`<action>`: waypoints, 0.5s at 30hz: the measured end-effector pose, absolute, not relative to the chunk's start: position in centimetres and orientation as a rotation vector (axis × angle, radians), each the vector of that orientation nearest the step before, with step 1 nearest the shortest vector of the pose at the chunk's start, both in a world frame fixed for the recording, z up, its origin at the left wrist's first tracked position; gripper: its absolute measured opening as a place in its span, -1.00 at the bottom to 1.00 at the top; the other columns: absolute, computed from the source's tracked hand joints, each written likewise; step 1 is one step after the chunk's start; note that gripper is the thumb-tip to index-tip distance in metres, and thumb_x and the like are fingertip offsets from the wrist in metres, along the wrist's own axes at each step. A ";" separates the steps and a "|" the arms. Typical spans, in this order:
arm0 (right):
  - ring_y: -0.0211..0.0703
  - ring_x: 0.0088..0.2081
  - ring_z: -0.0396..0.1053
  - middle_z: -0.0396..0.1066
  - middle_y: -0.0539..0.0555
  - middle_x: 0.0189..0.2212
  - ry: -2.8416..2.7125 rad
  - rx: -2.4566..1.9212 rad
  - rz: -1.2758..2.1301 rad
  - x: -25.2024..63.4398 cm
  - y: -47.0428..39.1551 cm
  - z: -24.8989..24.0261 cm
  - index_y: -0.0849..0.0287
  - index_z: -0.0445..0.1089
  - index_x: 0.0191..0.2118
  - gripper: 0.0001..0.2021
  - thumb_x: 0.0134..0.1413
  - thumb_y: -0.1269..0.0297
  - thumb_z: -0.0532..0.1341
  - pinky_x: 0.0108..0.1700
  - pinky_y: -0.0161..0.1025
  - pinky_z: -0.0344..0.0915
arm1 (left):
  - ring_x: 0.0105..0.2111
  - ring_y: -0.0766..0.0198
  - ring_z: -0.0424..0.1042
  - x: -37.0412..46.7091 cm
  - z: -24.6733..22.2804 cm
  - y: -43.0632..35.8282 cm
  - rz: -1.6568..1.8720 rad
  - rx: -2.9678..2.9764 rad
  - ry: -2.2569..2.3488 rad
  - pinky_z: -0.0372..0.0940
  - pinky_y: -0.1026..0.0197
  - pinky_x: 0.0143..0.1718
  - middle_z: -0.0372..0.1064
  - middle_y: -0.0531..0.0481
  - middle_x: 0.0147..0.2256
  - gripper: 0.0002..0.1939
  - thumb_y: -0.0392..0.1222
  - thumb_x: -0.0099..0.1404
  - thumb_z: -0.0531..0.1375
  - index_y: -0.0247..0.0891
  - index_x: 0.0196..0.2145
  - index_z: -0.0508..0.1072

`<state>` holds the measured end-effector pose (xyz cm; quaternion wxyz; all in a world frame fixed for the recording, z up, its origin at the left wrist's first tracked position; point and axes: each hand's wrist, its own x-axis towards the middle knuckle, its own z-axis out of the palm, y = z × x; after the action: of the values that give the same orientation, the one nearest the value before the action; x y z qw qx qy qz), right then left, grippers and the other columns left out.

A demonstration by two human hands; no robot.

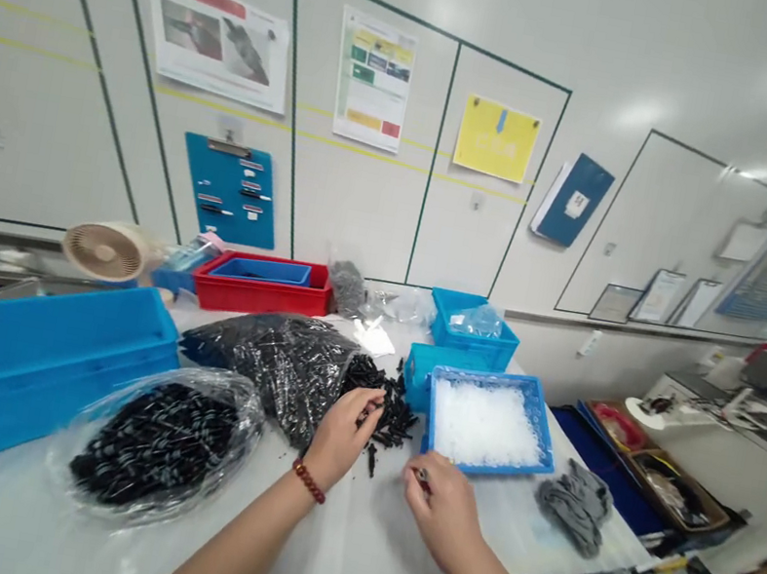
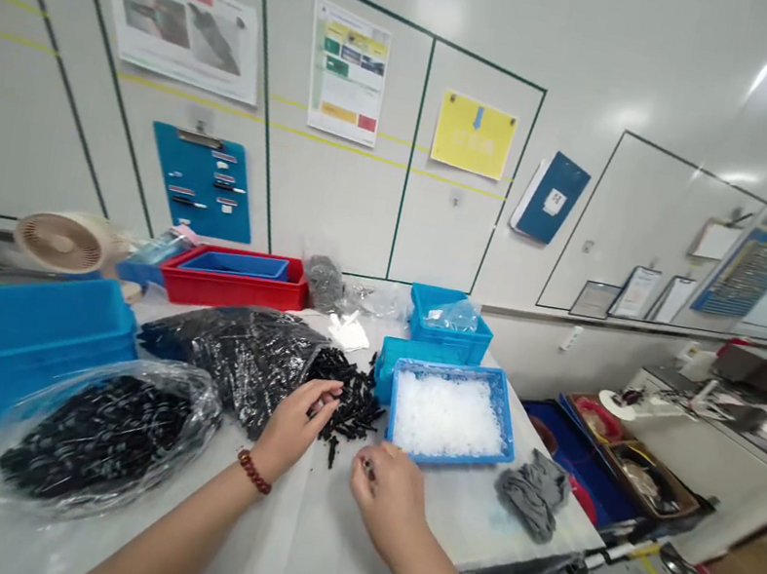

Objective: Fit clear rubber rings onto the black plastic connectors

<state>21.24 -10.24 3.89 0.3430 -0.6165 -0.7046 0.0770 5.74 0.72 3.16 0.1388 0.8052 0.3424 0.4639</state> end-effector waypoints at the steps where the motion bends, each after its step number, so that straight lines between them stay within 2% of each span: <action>1: -0.18 -0.38 0.29 0.37 0.06 -0.45 -1.778 -1.622 0.271 22.0 -11.0 3.7 0.17 0.40 -0.38 -0.79 0.05 0.33 0.02 -0.29 -0.26 0.14 | -0.27 0.21 0.37 5.8 2.5 0.8 1.349 2.345 0.985 0.34 0.14 -0.23 0.37 -0.11 -0.23 -0.78 -0.28 0.29 -0.02 -0.27 -0.15 0.35; 3: -0.17 -0.37 0.30 0.39 0.07 -0.44 -1.614 -1.628 0.445 23.7 -12.6 3.1 0.17 0.41 -0.37 -0.80 0.02 0.31 0.04 -0.31 -0.27 0.16 | -0.23 0.18 0.36 5.8 1.3 1.0 1.337 2.425 0.940 0.31 0.09 -0.17 0.38 -0.10 -0.24 -0.78 -0.28 0.29 -0.01 -0.26 -0.17 0.36; 7: -0.22 -0.53 0.23 0.29 -0.01 -0.63 -1.135 -1.492 0.676 27.4 -15.3 2.7 0.20 0.39 -0.38 -0.75 -0.01 0.12 0.09 -0.43 -0.29 0.16 | -0.23 0.18 0.37 5.7 -0.1 0.9 1.302 2.512 0.864 0.31 0.09 -0.17 0.40 -0.09 -0.24 -0.77 -0.28 0.30 -0.02 -0.25 -0.15 0.37; 10: -0.27 -0.56 0.20 0.29 -0.02 -0.63 -0.754 -1.319 0.565 30.5 -16.2 3.2 0.18 0.38 -0.38 -0.69 -0.12 0.02 0.18 -0.48 -0.32 0.15 | -0.24 0.18 0.38 5.9 -0.4 0.8 1.315 2.543 0.822 0.33 0.10 -0.18 0.41 -0.09 -0.24 -0.76 -0.26 0.31 -0.04 -0.26 -0.15 0.37; 15: -0.25 -0.48 0.30 0.38 -0.02 -0.55 -0.385 -1.270 0.366 34.7 -15.6 4.2 0.16 0.39 -0.34 -0.66 -0.29 0.06 0.28 -0.49 -0.36 0.16 | -0.28 0.20 0.40 6.2 -0.8 0.8 1.299 2.574 0.760 0.34 0.13 -0.21 0.42 -0.08 -0.29 -0.76 -0.25 0.30 -0.03 -0.26 -0.19 0.39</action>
<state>34.66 -15.59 4.22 0.7724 -0.5859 -0.1778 0.1687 6.19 0.81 -0.79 0.0801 0.8605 0.2540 0.4343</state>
